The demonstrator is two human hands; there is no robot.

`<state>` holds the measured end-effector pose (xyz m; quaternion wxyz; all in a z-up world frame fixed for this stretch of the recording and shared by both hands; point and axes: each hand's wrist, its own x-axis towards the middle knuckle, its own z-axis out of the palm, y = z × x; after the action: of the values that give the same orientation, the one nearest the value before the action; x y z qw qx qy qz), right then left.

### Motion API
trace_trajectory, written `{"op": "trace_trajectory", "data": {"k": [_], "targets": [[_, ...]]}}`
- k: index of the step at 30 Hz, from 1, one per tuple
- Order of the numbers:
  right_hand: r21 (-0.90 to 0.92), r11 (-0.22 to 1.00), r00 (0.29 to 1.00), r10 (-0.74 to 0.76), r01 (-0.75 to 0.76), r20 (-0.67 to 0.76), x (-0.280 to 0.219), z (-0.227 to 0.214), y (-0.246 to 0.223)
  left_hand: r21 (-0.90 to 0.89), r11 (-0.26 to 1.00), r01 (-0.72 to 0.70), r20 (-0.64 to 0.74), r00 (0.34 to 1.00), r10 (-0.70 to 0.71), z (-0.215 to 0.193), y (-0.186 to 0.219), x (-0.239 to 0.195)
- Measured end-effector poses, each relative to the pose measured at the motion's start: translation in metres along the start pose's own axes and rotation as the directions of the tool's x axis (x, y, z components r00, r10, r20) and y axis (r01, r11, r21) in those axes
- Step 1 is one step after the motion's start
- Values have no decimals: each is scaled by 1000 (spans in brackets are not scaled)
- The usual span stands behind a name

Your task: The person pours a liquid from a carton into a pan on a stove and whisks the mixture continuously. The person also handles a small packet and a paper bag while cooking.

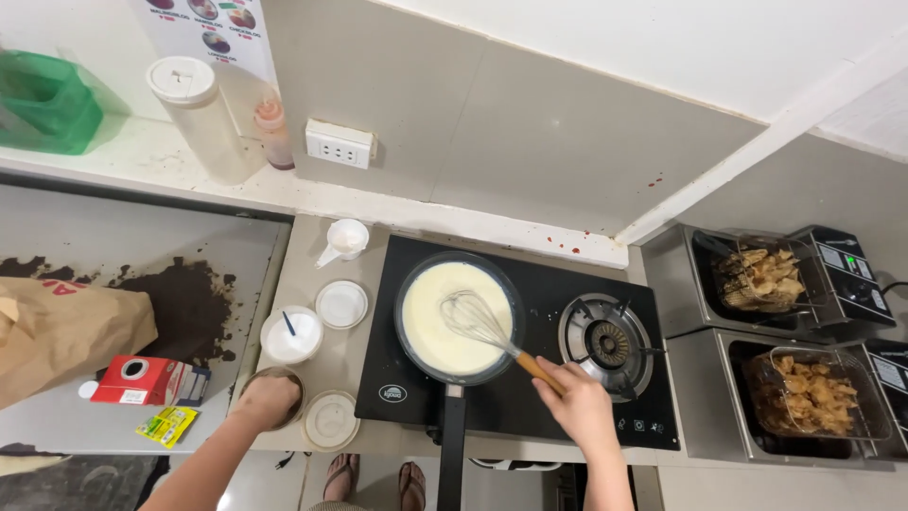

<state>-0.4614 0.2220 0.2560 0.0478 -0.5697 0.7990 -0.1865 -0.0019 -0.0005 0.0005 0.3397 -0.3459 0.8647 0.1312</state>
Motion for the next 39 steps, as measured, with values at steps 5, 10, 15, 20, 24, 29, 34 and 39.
{"op": "trace_trajectory", "data": {"k": [5, 10, 15, 20, 24, 29, 34, 39], "targets": [[-92, 994, 986, 74, -60, 151, -8, -36, -9, -24, 991, 131, 11, 991, -131, 16, -7, 18], [-62, 980, 977, 195, -190, 82, 3, -24, 7, -127, 968, 216, -19, 975, -220, -38, -9, -37], [5, 975, 964, 219, -223, 150, -1, -26, 5, -233, 958, 165, -250, 942, -223, -148, 18, -83], [-27, 967, 958, 255, -254, 129, -7, -27, 20, -141, 979, -149, -631, 776, 28, -240, 75, -43], [-12, 966, 958, 257, -258, 125, -11, -25, 23, -94, 946, -309, -714, 683, 152, -272, 115, 15], [47, 930, 917, 351, -365, 188, -18, -24, 23, 15, 966, -260, -625, 751, 212, -293, 147, 46], [10, 952, 944, 303, -307, 131, -26, -20, 35, 77, 966, -247, -631, 738, 239, -302, 152, 47], [-69, 983, 985, 170, -168, 32, -4, 4, 23, 90, 968, -233, -672, 703, 232, -294, 154, 52]]}}
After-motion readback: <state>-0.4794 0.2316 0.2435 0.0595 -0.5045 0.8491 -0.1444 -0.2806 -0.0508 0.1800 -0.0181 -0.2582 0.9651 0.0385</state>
